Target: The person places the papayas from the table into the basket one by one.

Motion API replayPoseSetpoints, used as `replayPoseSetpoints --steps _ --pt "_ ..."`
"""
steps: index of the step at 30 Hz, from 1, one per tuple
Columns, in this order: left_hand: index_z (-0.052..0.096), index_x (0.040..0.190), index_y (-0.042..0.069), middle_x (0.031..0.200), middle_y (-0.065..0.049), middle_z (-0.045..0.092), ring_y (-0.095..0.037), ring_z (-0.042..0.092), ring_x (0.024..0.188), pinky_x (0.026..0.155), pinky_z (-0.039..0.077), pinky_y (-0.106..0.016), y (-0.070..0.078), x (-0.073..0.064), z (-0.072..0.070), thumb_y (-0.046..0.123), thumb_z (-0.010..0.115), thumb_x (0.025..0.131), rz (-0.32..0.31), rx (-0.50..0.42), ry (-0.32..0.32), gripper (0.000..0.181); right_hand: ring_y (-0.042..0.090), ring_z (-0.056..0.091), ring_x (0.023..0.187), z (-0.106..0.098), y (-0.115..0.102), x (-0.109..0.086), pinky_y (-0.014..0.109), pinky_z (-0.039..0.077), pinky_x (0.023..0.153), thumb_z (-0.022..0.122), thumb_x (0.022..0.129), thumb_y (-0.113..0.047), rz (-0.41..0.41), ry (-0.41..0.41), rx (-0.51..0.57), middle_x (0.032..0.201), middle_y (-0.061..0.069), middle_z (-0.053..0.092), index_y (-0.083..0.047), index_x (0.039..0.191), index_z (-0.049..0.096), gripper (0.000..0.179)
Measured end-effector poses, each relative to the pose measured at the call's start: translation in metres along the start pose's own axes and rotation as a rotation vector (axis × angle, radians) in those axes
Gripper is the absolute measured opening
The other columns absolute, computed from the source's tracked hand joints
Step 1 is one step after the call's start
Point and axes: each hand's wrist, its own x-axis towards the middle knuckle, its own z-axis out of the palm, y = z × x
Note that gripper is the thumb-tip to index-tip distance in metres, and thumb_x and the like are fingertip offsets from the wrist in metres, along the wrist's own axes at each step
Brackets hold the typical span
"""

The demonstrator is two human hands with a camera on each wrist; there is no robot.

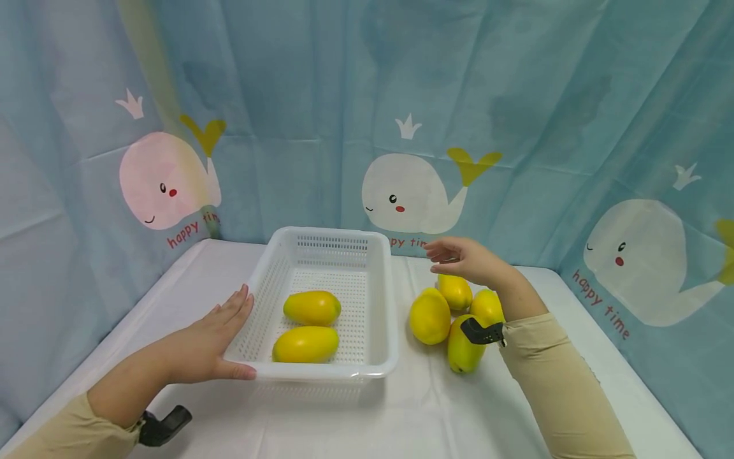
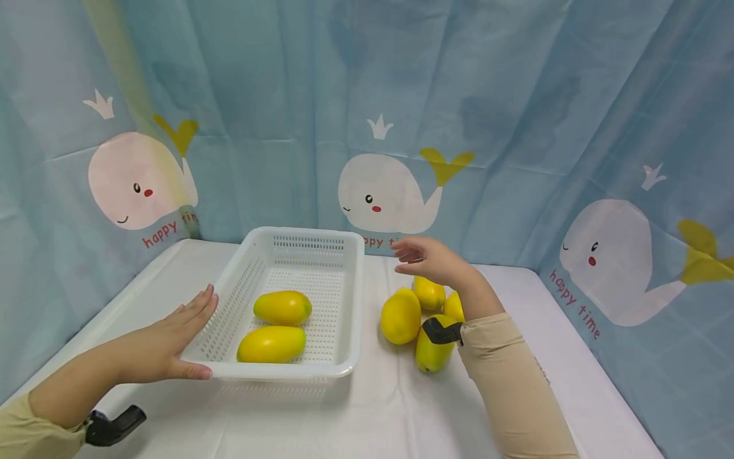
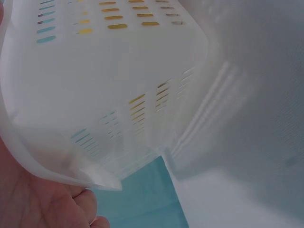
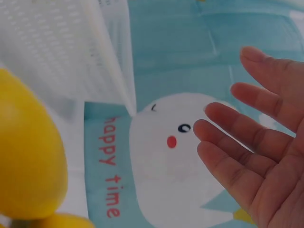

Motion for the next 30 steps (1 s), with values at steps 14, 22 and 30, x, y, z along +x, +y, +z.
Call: replayPoseSetpoints --steps 14,22,30 --pt "0.000 0.147 0.010 0.153 -0.008 -0.010 -0.035 0.005 0.139 0.105 0.013 -0.056 0.001 0.000 0.000 0.073 0.061 0.063 -0.022 -0.006 -0.027 0.121 0.027 0.057 0.107 -0.006 0.046 -0.041 0.038 0.049 0.087 0.066 0.085 -0.024 0.103 -0.017 0.017 0.122 0.014 0.056 -0.010 0.126 0.051 0.046" --pt "0.003 0.147 0.007 0.153 -0.010 -0.008 -0.034 0.005 0.139 0.106 0.013 -0.056 0.003 -0.001 -0.001 0.071 0.063 0.062 -0.013 -0.018 -0.014 0.122 0.029 0.054 0.111 0.001 0.068 -0.055 0.043 0.045 0.093 0.067 0.083 -0.027 0.174 -0.052 0.011 0.122 0.017 0.056 -0.007 0.126 0.051 0.050" --pt "0.004 0.147 0.007 0.153 -0.010 -0.006 -0.033 0.005 0.139 0.106 0.013 -0.056 0.002 -0.001 0.000 0.070 0.064 0.063 -0.008 -0.024 -0.008 0.121 0.035 0.050 0.114 0.010 0.076 -0.063 0.047 0.042 0.094 0.066 0.084 -0.018 0.206 -0.132 0.054 0.124 0.017 0.054 -0.005 0.128 0.049 0.049"
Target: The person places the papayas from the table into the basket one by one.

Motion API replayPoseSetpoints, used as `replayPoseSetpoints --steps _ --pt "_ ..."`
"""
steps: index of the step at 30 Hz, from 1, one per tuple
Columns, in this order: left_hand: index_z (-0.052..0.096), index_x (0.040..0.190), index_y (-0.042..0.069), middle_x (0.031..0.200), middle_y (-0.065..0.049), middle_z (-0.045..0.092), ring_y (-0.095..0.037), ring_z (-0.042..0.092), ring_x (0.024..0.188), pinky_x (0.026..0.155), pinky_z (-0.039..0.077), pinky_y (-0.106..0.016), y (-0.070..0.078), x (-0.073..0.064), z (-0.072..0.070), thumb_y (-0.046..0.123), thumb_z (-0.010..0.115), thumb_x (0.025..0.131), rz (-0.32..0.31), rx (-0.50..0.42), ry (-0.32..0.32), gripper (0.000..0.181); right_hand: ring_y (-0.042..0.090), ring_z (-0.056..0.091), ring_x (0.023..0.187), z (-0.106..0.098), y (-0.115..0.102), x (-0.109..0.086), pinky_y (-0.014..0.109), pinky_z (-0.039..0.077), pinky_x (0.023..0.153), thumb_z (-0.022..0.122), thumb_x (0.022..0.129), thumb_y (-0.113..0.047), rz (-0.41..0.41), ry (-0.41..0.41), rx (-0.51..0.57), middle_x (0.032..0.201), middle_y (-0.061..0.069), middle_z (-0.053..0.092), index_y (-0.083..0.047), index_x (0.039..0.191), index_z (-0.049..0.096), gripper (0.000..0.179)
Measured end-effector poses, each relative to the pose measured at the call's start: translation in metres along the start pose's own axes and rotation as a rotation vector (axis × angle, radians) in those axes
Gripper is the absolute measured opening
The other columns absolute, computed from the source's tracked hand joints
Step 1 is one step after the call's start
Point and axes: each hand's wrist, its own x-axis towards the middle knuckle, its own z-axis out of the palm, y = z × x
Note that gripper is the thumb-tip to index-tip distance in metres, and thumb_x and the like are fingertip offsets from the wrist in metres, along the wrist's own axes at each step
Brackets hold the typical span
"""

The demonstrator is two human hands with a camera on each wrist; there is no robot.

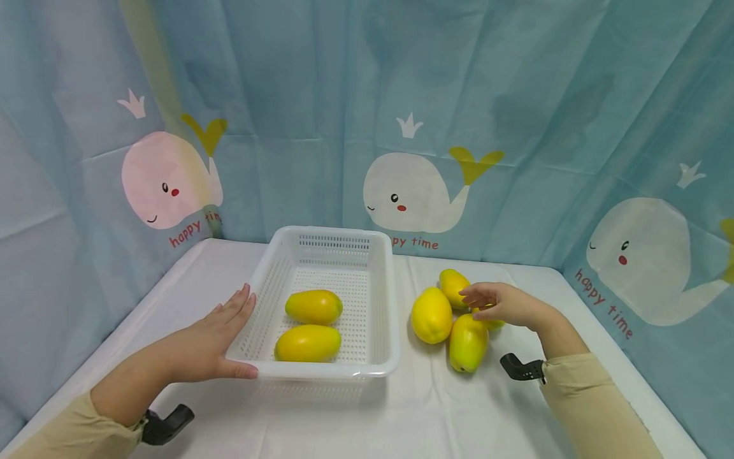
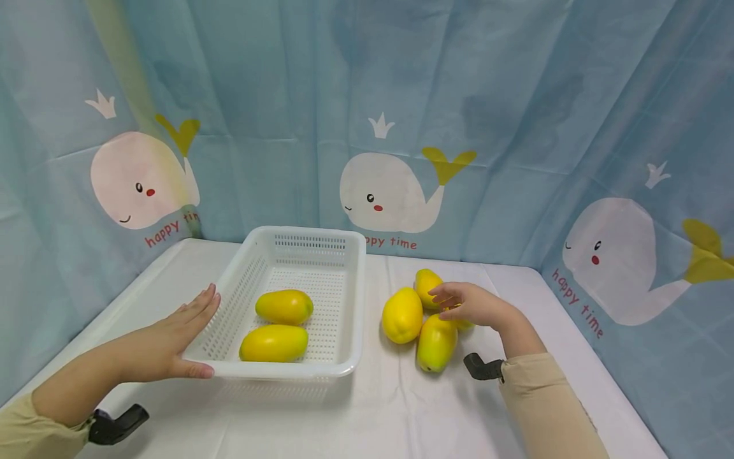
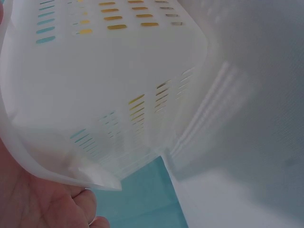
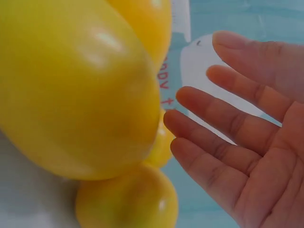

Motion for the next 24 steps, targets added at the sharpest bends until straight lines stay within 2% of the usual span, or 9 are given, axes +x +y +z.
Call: replayPoseSetpoints --steps 7,13,19,24 --pt "0.004 0.147 0.008 0.153 -0.010 -0.007 -0.034 0.005 0.139 0.106 0.013 -0.056 0.000 -0.001 -0.001 0.070 0.063 0.063 -0.004 -0.001 -0.008 0.120 0.033 0.050 0.115 0.006 0.000 -0.004 0.045 0.043 0.094 0.068 0.082 -0.016 0.022 -0.038 0.002 0.126 0.017 0.052 -0.004 0.129 0.048 0.052" --pt "0.003 0.147 0.009 0.153 -0.009 -0.007 -0.033 0.006 0.139 0.106 0.014 -0.056 -0.001 -0.001 -0.001 0.070 0.063 0.063 0.002 0.012 -0.002 0.120 0.029 0.052 0.111 0.008 0.004 -0.007 0.043 0.045 0.091 0.068 0.081 -0.018 0.035 -0.050 -0.041 0.124 0.015 0.053 -0.005 0.126 0.051 0.049" --pt "0.004 0.147 0.006 0.153 -0.011 -0.006 -0.034 0.006 0.139 0.105 0.013 -0.056 0.000 0.000 -0.002 0.070 0.063 0.063 -0.004 -0.002 -0.013 0.121 0.027 0.054 0.109 0.009 0.011 -0.012 0.043 0.046 0.090 0.069 0.081 -0.018 0.023 -0.057 -0.066 0.122 0.013 0.055 -0.006 0.125 0.052 0.049" --pt "0.004 0.147 0.006 0.153 -0.011 -0.007 -0.035 0.006 0.139 0.105 0.012 -0.057 -0.001 0.001 -0.001 0.070 0.063 0.063 -0.003 -0.003 -0.014 0.121 0.032 0.051 0.114 0.009 0.016 -0.016 0.046 0.043 0.093 0.070 0.080 -0.019 0.002 -0.078 -0.052 0.126 0.017 0.052 -0.002 0.128 0.049 0.055"
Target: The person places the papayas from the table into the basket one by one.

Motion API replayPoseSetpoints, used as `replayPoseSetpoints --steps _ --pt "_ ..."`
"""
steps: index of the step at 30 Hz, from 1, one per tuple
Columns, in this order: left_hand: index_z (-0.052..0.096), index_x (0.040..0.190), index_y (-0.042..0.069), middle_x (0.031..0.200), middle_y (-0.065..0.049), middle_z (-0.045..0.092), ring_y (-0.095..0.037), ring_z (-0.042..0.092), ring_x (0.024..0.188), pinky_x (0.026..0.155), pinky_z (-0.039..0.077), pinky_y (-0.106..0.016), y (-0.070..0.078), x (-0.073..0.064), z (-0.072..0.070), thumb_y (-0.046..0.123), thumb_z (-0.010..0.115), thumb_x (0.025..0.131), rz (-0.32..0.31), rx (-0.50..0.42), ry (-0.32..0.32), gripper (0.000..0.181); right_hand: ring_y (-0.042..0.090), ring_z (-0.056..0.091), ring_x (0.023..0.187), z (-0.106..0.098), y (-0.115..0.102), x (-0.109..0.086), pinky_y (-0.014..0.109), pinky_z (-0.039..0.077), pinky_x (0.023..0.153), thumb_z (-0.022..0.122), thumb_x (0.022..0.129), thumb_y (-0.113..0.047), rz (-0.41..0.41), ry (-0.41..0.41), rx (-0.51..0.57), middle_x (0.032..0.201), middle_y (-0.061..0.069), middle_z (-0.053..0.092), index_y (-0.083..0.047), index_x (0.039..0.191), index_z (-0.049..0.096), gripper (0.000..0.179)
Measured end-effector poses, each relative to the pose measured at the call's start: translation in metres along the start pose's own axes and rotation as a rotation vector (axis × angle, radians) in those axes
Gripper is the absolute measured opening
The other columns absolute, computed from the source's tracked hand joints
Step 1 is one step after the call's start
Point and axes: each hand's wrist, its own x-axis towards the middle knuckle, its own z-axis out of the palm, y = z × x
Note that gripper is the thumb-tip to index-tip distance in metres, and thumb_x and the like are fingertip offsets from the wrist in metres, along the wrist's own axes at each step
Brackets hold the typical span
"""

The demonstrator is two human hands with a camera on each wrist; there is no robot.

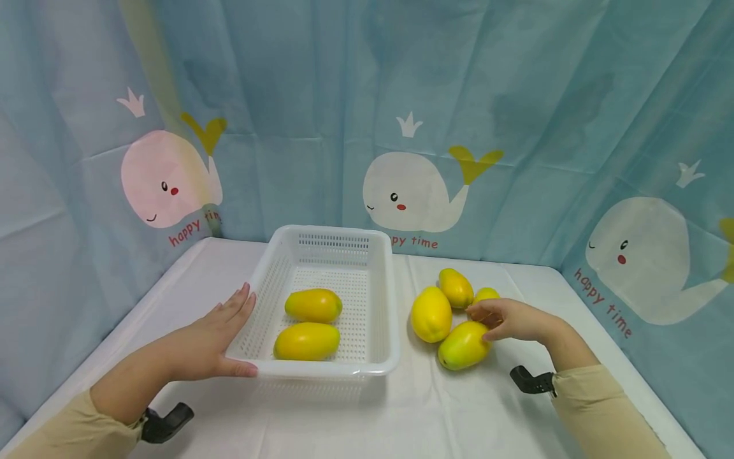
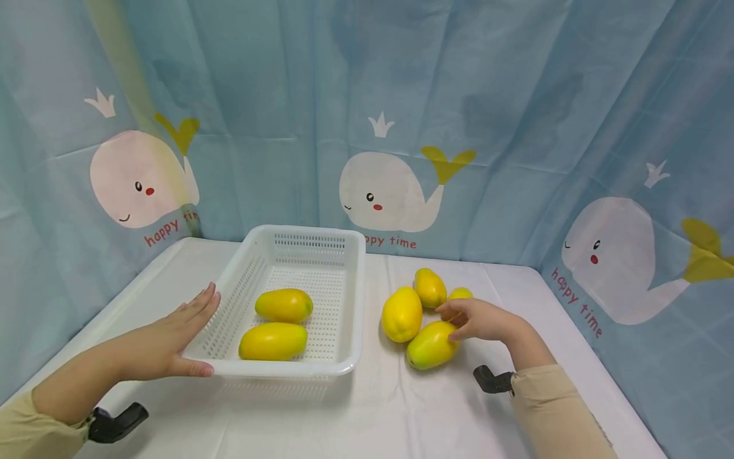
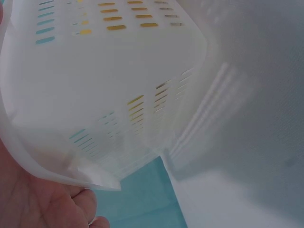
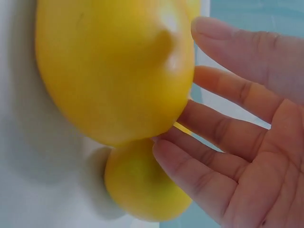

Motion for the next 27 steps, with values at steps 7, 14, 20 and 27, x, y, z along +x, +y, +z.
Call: replayPoseSetpoints --steps 7,14,20,27 --pt "0.004 0.147 0.006 0.153 -0.011 -0.007 -0.034 0.005 0.139 0.105 0.012 -0.057 -0.001 0.001 0.000 0.070 0.063 0.063 0.001 0.006 0.002 0.121 0.034 0.049 0.114 0.004 0.005 -0.007 0.050 0.041 0.094 0.071 0.079 -0.019 -0.023 -0.012 -0.006 0.126 0.015 0.052 -0.001 0.128 0.049 0.058" --pt "0.003 0.147 0.007 0.153 -0.011 -0.008 -0.035 0.004 0.139 0.105 0.011 -0.057 0.000 0.000 -0.001 0.070 0.064 0.062 -0.012 0.003 -0.002 0.122 0.026 0.051 0.107 0.014 0.014 -0.011 0.048 0.043 0.091 0.073 0.077 -0.025 0.009 0.005 -0.006 0.123 0.008 0.054 -0.013 0.127 0.052 0.055" --pt "0.003 0.147 0.008 0.153 -0.010 -0.008 -0.034 0.004 0.139 0.105 0.012 -0.056 0.000 -0.001 -0.001 0.071 0.063 0.062 -0.011 0.010 0.000 0.121 0.030 0.048 0.113 0.022 0.026 -0.012 0.052 0.039 0.094 0.072 0.078 -0.026 -0.009 -0.010 0.099 0.129 0.012 0.050 -0.014 0.130 0.049 0.058" --pt "0.002 0.147 0.009 0.153 -0.010 -0.009 -0.035 0.005 0.139 0.105 0.013 -0.056 0.000 -0.002 -0.001 0.070 0.062 0.064 -0.002 0.012 -0.005 0.120 0.024 0.041 0.119 0.030 0.030 -0.012 0.043 0.034 0.096 0.068 0.082 -0.018 -0.081 -0.077 0.216 0.136 0.016 0.042 -0.008 0.135 0.043 0.060"
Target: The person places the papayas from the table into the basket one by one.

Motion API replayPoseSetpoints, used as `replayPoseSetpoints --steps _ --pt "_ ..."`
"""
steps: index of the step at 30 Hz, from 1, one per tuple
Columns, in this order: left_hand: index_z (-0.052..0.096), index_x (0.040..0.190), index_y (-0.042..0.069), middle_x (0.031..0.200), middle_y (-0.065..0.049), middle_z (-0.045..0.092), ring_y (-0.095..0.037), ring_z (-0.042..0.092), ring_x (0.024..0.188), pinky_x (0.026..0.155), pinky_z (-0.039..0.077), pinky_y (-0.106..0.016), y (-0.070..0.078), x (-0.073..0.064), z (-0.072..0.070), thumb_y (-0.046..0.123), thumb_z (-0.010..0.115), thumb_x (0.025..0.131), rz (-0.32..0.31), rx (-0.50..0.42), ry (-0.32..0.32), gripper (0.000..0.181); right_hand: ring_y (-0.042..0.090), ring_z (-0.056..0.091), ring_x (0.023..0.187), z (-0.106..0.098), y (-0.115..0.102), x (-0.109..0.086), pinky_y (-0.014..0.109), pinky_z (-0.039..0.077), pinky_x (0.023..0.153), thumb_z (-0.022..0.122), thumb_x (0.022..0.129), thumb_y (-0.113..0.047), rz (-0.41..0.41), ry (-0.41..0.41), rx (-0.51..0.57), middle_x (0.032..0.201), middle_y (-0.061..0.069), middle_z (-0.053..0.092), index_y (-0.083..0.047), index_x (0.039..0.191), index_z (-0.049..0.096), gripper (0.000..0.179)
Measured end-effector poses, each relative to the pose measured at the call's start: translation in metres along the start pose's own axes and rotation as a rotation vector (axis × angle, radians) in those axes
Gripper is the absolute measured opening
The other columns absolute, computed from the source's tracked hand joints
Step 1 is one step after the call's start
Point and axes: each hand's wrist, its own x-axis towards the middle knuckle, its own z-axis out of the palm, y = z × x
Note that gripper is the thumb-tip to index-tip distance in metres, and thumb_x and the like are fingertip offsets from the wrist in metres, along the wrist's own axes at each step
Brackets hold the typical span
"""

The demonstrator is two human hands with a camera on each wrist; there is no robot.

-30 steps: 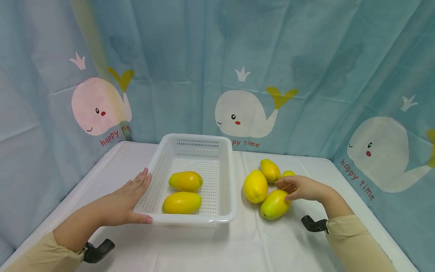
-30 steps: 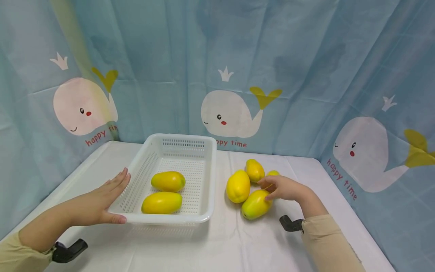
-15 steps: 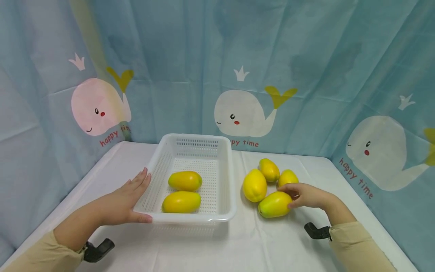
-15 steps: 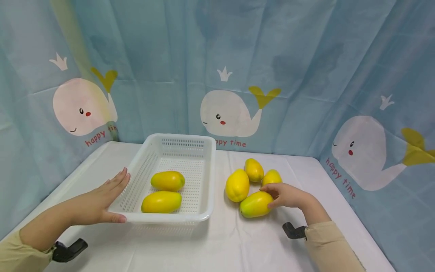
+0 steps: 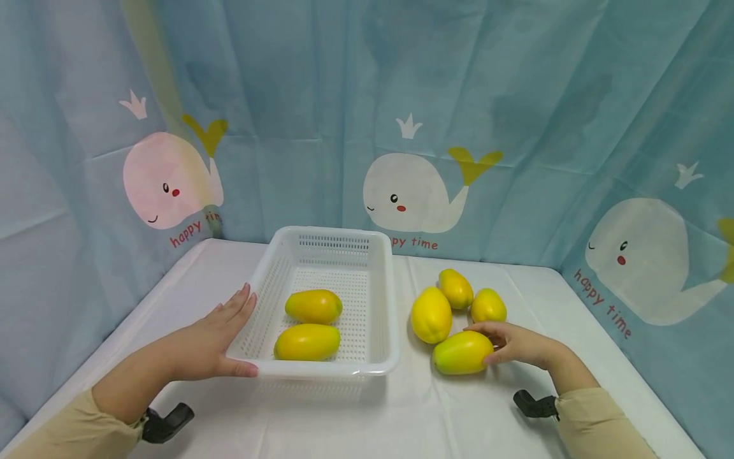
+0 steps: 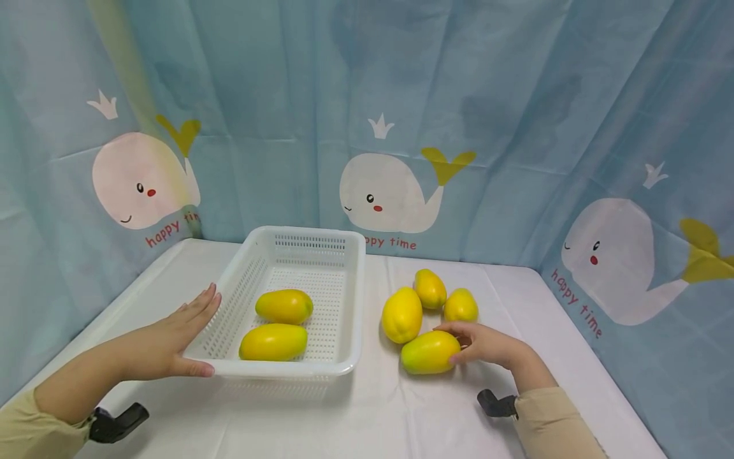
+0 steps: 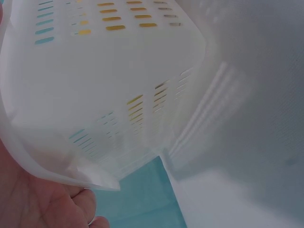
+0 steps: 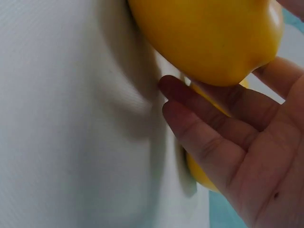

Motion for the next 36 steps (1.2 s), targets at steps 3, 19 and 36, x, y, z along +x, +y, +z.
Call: replayPoseSetpoints --steps 3,19,36 --pt "0.002 0.147 0.009 0.153 -0.010 -0.009 -0.034 0.005 0.139 0.105 0.014 -0.056 0.000 0.000 0.000 0.070 0.062 0.064 0.004 0.003 -0.001 0.119 0.017 0.045 0.115 0.002 0.000 0.001 0.031 0.037 0.095 0.068 0.082 -0.015 -0.033 -0.015 0.031 0.134 0.018 0.043 -0.004 0.133 0.043 0.058" --pt "0.004 0.147 0.007 0.153 -0.012 -0.007 -0.036 0.007 0.138 0.105 0.014 -0.057 0.001 0.000 0.001 0.070 0.062 0.064 0.000 -0.010 0.005 0.120 0.020 0.049 0.110 0.005 0.006 0.003 0.031 0.041 0.090 0.069 0.079 -0.011 -0.063 0.002 0.091 0.129 0.018 0.046 -0.004 0.128 0.044 0.055" --pt "0.004 0.147 0.008 0.153 -0.010 -0.007 -0.034 0.005 0.139 0.105 0.013 -0.057 0.001 0.000 0.002 0.071 0.062 0.063 -0.004 -0.011 0.010 0.120 0.021 0.051 0.107 -0.010 0.003 -0.013 0.031 0.043 0.088 0.067 0.081 -0.011 -0.051 0.028 0.093 0.131 0.015 0.043 -0.008 0.129 0.042 0.054"
